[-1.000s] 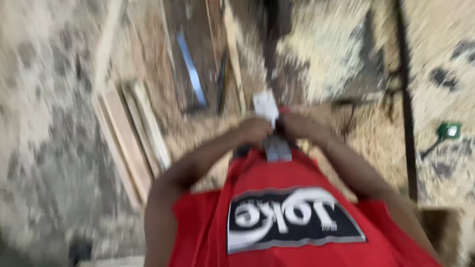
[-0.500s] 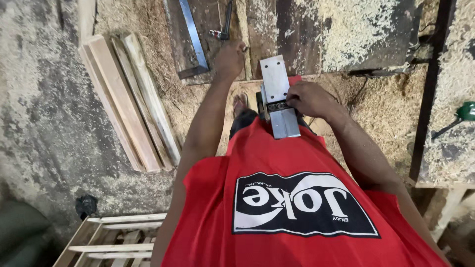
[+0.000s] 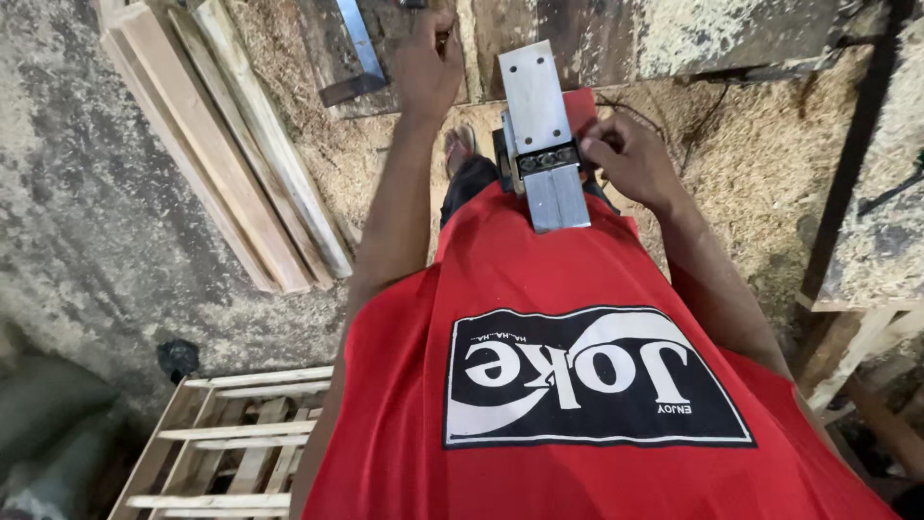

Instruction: The person holds a small electric hand planer and works on its blade assembly, using their fingers to position and tighten the blade and clamp components on the planer base, repeatedly turning fasteners and checking the fit of the blade in the tool.

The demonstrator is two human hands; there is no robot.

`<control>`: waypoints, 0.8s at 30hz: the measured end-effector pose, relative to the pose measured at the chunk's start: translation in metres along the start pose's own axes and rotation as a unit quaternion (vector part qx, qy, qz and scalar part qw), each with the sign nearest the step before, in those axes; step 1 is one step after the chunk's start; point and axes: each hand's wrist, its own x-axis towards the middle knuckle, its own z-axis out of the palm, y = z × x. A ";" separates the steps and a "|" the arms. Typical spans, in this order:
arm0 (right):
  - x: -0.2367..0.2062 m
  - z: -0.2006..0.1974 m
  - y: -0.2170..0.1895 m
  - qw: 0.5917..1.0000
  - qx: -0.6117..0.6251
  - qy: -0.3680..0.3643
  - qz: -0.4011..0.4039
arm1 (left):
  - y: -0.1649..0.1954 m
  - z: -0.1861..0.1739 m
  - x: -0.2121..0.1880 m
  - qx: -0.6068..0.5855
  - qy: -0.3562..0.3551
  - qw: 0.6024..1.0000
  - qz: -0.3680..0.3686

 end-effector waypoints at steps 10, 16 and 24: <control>-0.001 0.028 0.004 0.977 0.122 0.005 0.172 | -0.037 0.009 -0.041 0.073 0.034 0.994 0.069; -0.004 0.030 0.004 0.975 0.156 0.018 0.159 | -0.040 0.002 -0.051 -0.004 0.089 0.991 0.100; 0.003 0.054 0.030 0.985 0.090 0.035 0.140 | -0.065 0.003 -0.126 -0.086 0.070 0.989 -0.096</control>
